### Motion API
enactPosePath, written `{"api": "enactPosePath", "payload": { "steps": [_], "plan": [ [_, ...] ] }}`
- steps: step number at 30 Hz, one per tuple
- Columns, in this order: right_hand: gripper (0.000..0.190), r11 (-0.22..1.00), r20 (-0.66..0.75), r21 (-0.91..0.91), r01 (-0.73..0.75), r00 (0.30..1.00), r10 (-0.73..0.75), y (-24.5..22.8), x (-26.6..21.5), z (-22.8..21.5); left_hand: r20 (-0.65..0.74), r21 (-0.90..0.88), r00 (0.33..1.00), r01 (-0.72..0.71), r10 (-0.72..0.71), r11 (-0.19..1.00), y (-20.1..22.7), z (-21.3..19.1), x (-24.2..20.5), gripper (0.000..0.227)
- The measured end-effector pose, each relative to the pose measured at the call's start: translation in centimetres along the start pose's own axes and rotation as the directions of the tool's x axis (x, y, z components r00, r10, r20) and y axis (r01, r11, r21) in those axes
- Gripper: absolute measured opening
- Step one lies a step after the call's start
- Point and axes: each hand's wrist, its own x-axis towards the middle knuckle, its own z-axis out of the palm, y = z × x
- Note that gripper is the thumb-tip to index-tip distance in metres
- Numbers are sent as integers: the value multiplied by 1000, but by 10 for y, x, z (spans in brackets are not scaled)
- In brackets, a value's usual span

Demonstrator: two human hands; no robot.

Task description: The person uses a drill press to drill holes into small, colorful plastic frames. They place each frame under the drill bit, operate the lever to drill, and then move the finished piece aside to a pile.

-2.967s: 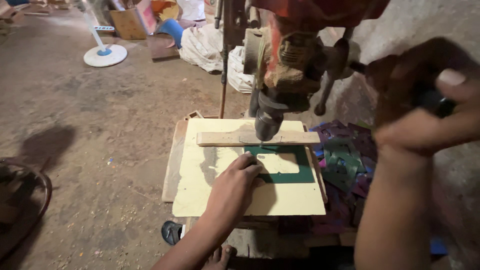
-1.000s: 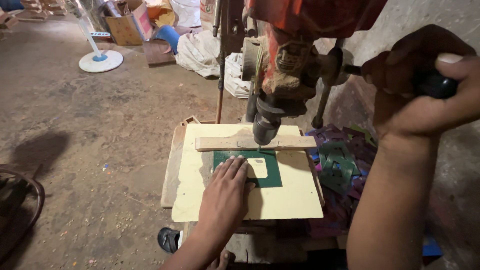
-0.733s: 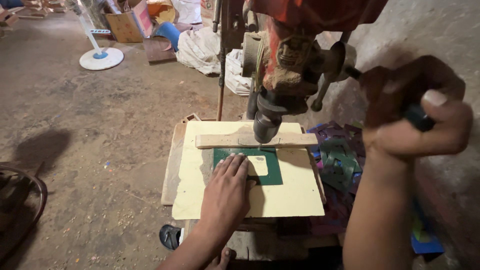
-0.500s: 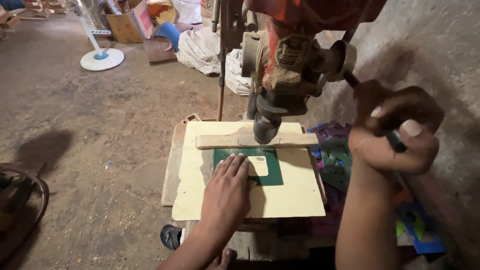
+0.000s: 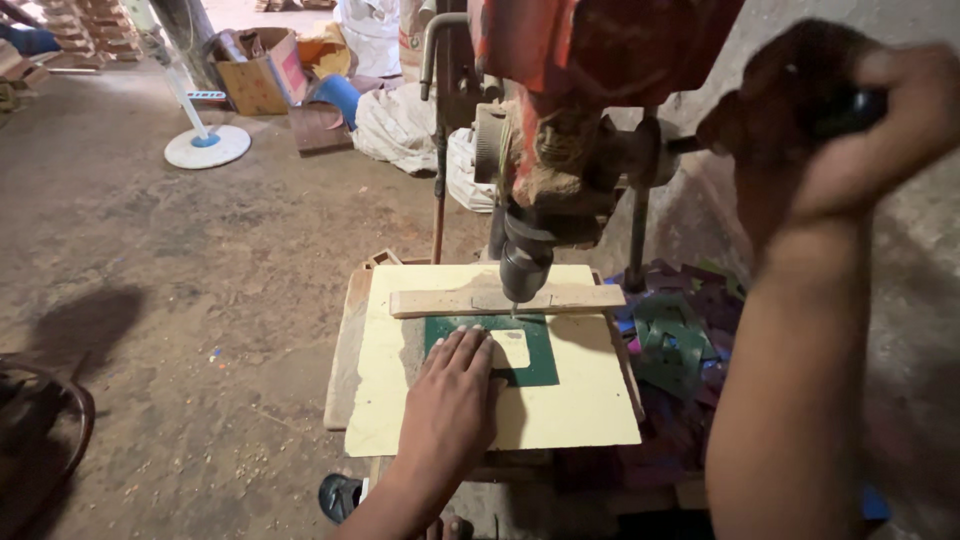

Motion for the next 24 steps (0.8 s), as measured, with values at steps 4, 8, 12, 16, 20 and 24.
{"api": "enactPosePath", "payload": {
  "steps": [4, 8, 12, 16, 20, 24],
  "plan": [
    [40, 996, 35, 9, -90, 995, 90, 5, 26, -7, -5, 61, 993, -117, 118, 991, -1, 4, 3, 44],
    [41, 991, 44, 3, -134, 990, 134, 6, 29, -17, 161, 33, 961, -235, 227, 971, 1, 8, 17, 51],
    [41, 990, 47, -6, -138, 989, 138, 2, 25, -27, 218, 75, 931, -315, 293, 946, 7, 4, 28, 39],
    [41, 991, 49, -18, -130, 990, 130, -2, 26, -36, 169, -8, 947, -274, 272, 962, 21, 1, -1, 25],
    [42, 991, 46, -26, -132, 990, 133, -5, 19, -42, -41, -123, 929, -371, 368, 921, 23, 2, -32, 28],
    [42, 987, 58, -26, -156, 986, 157, -1, 6, -41, -74, -144, 860, -510, 505, 848, 9, -2, -44, 32]
  ]
}}
